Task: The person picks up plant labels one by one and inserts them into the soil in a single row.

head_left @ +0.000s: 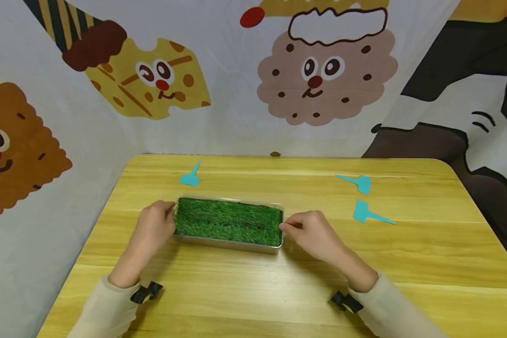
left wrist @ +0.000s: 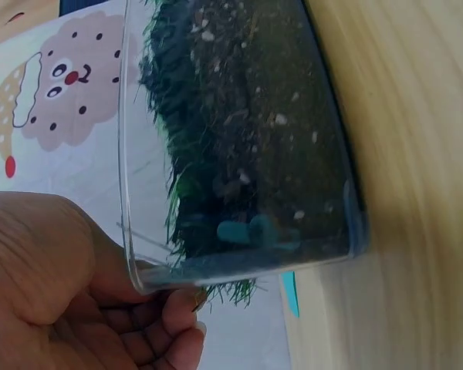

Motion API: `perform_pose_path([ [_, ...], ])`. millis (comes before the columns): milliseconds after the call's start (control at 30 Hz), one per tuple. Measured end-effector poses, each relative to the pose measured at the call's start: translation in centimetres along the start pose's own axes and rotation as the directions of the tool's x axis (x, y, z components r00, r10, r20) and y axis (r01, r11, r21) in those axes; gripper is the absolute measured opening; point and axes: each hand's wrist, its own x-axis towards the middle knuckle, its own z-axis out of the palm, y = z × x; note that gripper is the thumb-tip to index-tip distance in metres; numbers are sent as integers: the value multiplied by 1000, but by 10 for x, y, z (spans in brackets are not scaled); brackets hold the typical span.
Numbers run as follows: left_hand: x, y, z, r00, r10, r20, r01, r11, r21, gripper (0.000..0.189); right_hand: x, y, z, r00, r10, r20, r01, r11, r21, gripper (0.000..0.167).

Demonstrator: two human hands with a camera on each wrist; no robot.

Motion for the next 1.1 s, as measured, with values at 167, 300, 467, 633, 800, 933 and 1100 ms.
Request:
perform_pose_path([
  [167,1,5,1,1000,-17,16,18,1000,-25,23,-4,2,-7,1000,16,15,-16,1000,-8,21],
  [300,2,9,2,999,-26,35,28,999,-47,22,-8,3,-14,998,49,43,-48,999,-11,23],
  [467,1,15,3,998,-10,55,14,998,-61,20,-13,5,-23,992,99,84,-98,995,-14,25],
  [633,2,21,7,998,5,65,-1,998,-58,20,-18,7,-30,989,113,98,-111,993,-27,25],
  [800,1,26,9,996,1,84,5,998,-70,19,-23,8,-35,988,128,90,-125,992,-34,22],
  [933,-1,30,10,994,-15,107,23,997,-76,18,-26,9,-39,986,138,94,-135,990,-32,20],
  [1100,-2,36,13,993,-9,117,19,997,-80,18,-31,12,-45,982,164,98,-161,986,-31,17],
])
